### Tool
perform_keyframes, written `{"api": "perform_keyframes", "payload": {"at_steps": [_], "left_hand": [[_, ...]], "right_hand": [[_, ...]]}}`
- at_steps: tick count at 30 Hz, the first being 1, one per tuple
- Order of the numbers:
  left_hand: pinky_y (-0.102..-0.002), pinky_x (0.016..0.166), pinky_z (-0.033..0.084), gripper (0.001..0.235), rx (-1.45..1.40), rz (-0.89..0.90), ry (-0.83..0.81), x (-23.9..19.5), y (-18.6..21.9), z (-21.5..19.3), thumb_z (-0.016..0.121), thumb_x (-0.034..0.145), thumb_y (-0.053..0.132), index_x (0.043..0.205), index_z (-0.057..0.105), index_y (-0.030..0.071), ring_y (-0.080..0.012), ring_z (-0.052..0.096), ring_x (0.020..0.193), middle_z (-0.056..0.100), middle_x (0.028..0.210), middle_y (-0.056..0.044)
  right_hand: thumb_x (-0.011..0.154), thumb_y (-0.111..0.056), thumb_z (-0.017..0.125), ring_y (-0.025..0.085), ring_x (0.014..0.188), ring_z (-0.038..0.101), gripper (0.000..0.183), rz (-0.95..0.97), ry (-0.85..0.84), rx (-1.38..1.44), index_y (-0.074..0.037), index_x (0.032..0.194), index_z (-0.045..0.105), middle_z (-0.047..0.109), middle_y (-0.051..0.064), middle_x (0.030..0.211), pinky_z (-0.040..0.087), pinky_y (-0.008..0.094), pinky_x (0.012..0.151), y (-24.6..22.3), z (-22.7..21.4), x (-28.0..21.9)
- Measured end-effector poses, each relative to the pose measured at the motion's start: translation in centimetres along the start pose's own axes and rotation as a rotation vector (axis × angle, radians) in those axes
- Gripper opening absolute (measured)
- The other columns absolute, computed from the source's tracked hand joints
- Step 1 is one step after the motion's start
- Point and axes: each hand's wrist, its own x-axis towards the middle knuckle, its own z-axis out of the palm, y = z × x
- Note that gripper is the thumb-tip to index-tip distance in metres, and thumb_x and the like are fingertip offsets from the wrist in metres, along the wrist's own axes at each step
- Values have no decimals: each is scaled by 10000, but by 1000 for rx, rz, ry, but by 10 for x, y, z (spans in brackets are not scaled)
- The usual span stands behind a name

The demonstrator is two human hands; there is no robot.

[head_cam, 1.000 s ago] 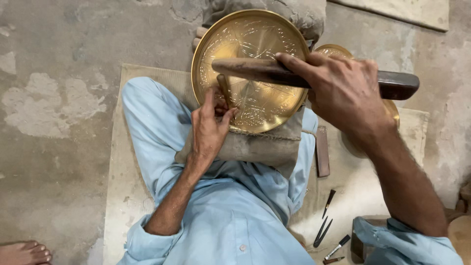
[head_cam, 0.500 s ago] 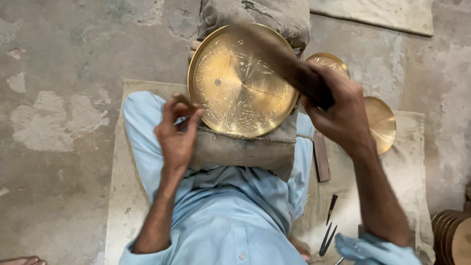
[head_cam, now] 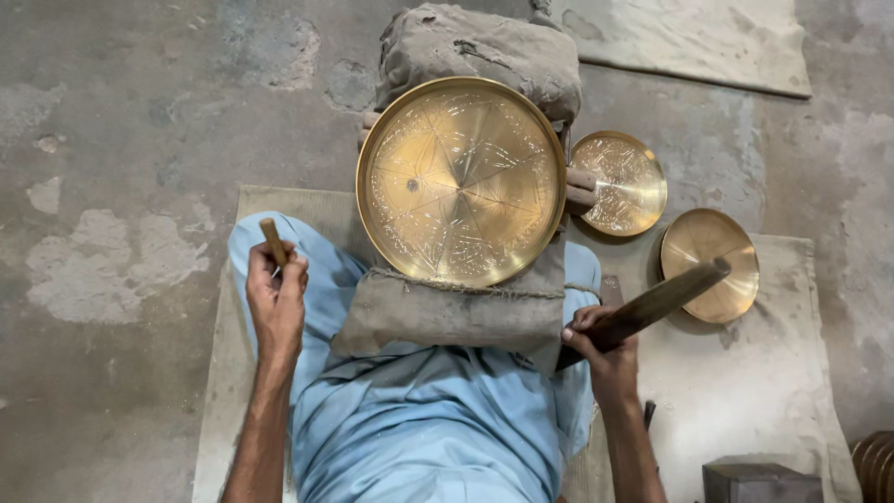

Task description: The person uses a hammer and chisel to engrave a floral pattern into a brass plate resting on a cushion. They repeatedly strike the chisel along the design lines to deepen the relief.

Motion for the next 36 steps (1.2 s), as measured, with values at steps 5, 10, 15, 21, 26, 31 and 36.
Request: {"api": "perform_keyframes", "payload": {"at_steps": [5, 10, 15, 21, 26, 31, 36], "left_hand": [[-210, 597, 385, 184, 227, 60, -39, 15, 16, 21, 667, 1041, 209, 1073, 675, 29, -48, 465, 687, 562, 778, 30], [-220, 630, 425, 286, 289, 118, -117, 38, 31, 38, 649, 1052, 308, 1075, 733, 35, -61, 508, 705, 606, 757, 28], [-229, 630, 434, 320, 307, 160, -184, 56, 33, 56, 654, 1043, 343, 1010, 739, 37, -72, 541, 695, 632, 717, 17], [-253, 602, 454, 350, 363, 238, -202, 61, 38, 67, 656, 1034, 342, 930, 699, 11, -80, 583, 646, 665, 676, -14], [-312, 538, 384, 351, 494, 189, -158, 49, 46, 68, 670, 1026, 316, 901, 670, -11, -127, 500, 578, 608, 621, -60], [-277, 519, 420, 271, 519, 62, -452, 16, 43, 50, 705, 950, 273, 857, 726, 19, -85, 523, 566, 612, 600, -22], [-236, 543, 410, 259, 352, 20, -401, 17, 40, 39, 721, 964, 260, 886, 737, 14, -64, 523, 603, 626, 632, 9]], "right_hand": [[820, 29, 769, 170, 682, 650, 211, 148, 93, -41, -19, 944, 605, 647, 77, 829, 552, 297, 642, -8, -4, 8], [835, -64, 797, 148, 529, 619, 227, 171, 112, -120, -6, 977, 629, 645, 60, 691, 518, 289, 485, -46, 13, 32], [865, -126, 790, 115, 552, 637, 216, 128, -8, -250, -12, 963, 635, 661, 40, 680, 533, 271, 504, -67, 49, 59], [853, -122, 792, 110, 554, 629, 222, 164, -66, -340, -19, 963, 630, 653, 31, 684, 522, 277, 487, -74, 66, 82], [801, -64, 812, 102, 597, 670, 229, 34, -83, -437, -16, 957, 652, 699, 28, 748, 559, 258, 519, -73, 66, 102], [892, -80, 785, 115, 587, 658, 160, -141, 86, -471, -10, 952, 653, 704, 56, 745, 535, 257, 517, -89, 61, 133], [854, -143, 822, 97, 576, 648, 233, -63, 36, -470, -18, 958, 655, 697, 30, 732, 536, 260, 506, -103, 63, 137]]}}
